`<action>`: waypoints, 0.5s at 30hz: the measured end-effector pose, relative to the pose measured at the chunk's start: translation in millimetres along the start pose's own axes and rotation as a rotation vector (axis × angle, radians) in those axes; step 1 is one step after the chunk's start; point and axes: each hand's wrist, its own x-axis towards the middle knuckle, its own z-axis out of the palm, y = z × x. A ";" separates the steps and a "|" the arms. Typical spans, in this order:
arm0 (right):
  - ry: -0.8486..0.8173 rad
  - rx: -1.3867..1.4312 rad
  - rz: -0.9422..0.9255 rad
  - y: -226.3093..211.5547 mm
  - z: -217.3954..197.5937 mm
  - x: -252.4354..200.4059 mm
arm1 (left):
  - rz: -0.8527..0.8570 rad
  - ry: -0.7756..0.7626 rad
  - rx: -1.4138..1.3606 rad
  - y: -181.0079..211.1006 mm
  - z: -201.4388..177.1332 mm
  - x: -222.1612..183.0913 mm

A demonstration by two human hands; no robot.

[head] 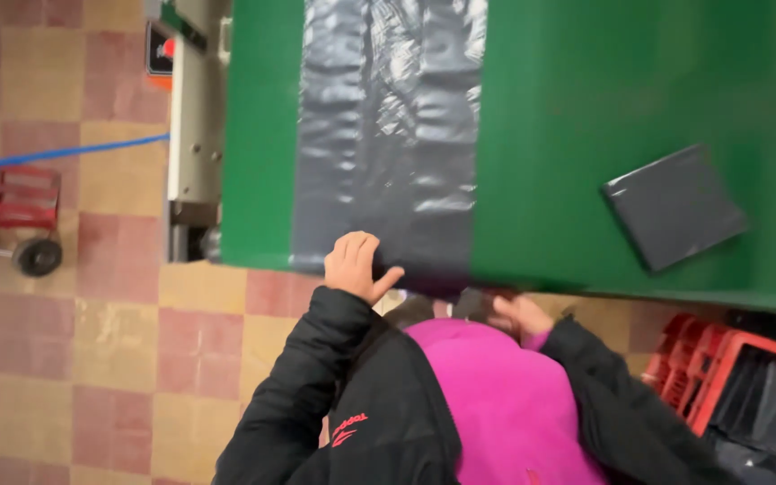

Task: Folding black plastic bags and placing them into a red crate.

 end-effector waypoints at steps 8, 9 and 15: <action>0.183 0.253 0.149 -51.3 126.8 36.8 | 0.168 -0.047 0.336 -34.0 -19.6 -75.7; 0.182 0.245 0.140 -51.4 125.4 34.5 | 0.171 -0.035 0.337 -38.1 -15.4 -75.1; 0.303 -0.323 -0.169 -88.2 145.6 -17.4 | 0.289 0.161 0.442 -56.0 -25.9 -76.4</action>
